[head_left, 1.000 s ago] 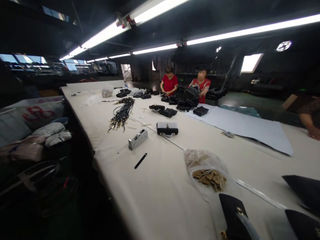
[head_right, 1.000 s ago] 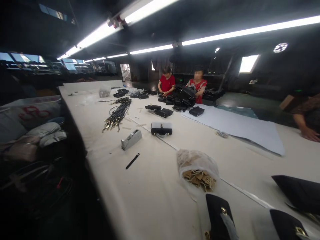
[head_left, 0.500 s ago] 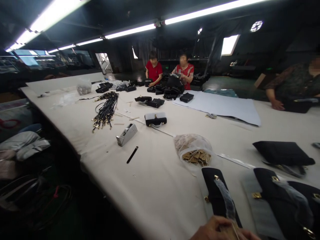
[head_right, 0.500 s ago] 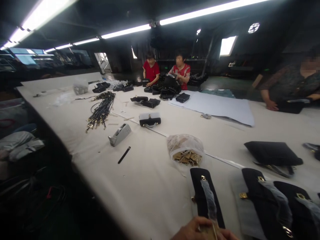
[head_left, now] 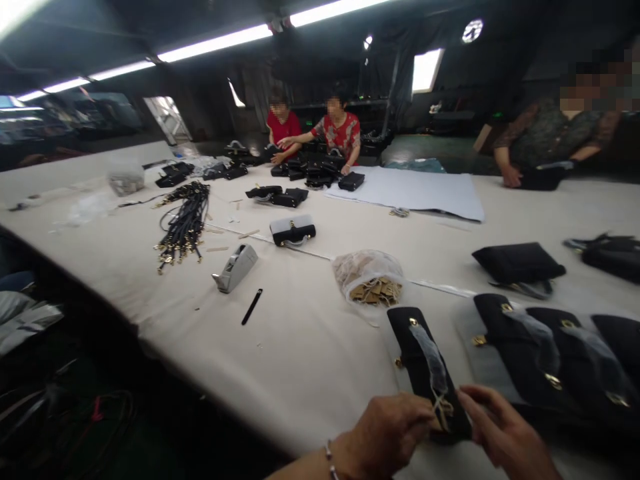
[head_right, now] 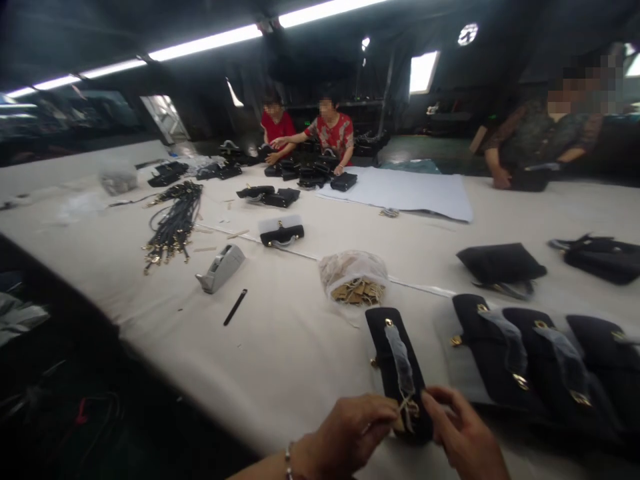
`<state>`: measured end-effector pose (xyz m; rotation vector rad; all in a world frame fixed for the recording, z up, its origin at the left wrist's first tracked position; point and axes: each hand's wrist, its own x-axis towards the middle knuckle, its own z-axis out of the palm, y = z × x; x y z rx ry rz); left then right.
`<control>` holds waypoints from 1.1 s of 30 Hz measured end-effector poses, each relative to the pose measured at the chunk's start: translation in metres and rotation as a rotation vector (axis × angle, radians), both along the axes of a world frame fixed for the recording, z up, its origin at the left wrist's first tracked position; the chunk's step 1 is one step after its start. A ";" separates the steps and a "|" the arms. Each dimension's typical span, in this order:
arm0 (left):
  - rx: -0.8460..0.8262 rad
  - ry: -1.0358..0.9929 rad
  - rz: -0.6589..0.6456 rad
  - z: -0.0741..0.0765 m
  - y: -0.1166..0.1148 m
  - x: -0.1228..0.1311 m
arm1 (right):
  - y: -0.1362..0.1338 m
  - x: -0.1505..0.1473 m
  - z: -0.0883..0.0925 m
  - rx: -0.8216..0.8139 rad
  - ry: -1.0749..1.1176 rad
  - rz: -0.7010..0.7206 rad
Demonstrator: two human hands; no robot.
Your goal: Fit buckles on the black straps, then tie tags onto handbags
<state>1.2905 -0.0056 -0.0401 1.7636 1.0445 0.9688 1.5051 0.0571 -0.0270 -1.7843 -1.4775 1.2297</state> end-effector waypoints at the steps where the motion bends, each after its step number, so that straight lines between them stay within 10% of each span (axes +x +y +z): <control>1: 0.035 0.074 -0.092 0.002 -0.007 -0.006 | 0.004 -0.001 0.008 0.022 -0.014 0.002; 5: 0.024 0.196 -0.358 0.007 -0.025 -0.018 | 0.018 -0.022 0.031 0.101 0.029 0.101; 19: -0.524 -0.195 -0.372 0.004 -0.016 -0.009 | 0.038 -0.046 0.009 -0.050 0.182 0.458; 33: -0.640 -0.218 -0.325 -0.015 -0.009 -0.033 | 0.043 -0.006 0.047 0.060 0.235 -0.019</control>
